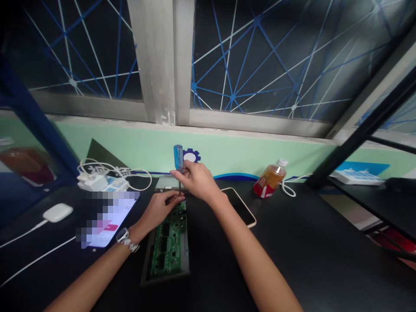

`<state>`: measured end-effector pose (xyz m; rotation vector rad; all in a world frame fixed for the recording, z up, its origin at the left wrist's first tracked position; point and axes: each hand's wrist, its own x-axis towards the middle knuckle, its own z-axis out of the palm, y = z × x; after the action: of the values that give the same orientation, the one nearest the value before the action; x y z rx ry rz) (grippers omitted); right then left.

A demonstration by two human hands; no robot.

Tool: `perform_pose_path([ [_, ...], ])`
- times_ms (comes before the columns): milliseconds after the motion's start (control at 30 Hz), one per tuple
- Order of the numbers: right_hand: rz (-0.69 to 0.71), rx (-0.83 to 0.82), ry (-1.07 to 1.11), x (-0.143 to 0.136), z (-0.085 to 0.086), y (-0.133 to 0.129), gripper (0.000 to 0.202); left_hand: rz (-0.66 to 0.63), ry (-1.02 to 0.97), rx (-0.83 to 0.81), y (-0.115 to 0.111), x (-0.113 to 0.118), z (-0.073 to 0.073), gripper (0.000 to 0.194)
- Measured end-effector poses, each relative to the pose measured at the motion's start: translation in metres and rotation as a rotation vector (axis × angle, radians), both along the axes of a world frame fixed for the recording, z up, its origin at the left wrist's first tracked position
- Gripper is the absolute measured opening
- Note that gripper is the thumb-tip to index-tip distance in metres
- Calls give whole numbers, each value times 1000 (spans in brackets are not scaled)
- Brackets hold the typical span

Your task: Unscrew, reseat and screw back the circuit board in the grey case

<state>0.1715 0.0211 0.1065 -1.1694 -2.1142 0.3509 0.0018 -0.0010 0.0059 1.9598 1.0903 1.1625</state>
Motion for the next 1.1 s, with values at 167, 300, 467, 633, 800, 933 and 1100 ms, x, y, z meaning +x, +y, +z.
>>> perform_pose_path([
  [167,180,-173,130,7,1,4,32,-83,-42,9,-1,-2,6,28],
  [300,284,-250,183,9,2,4,32,-132,-92,-48,0,-2,7,31],
  [467,176,-274,203,5,0,2,31,-77,-104,-54,0,-2,9,27],
  [633,158,-398,234,3,-12,9,24,-10,-69,-19,0,-2,10,24],
  [800,203,-454,261,6,-16,14,17,30,-83,0,1,-1,8,19],
  [933,238,-480,274,8,-14,13,14,57,-111,4,4,1,3,17],
  [1100,281,-553,302,9,-10,10,14,96,-123,-8,8,2,-2,15],
])
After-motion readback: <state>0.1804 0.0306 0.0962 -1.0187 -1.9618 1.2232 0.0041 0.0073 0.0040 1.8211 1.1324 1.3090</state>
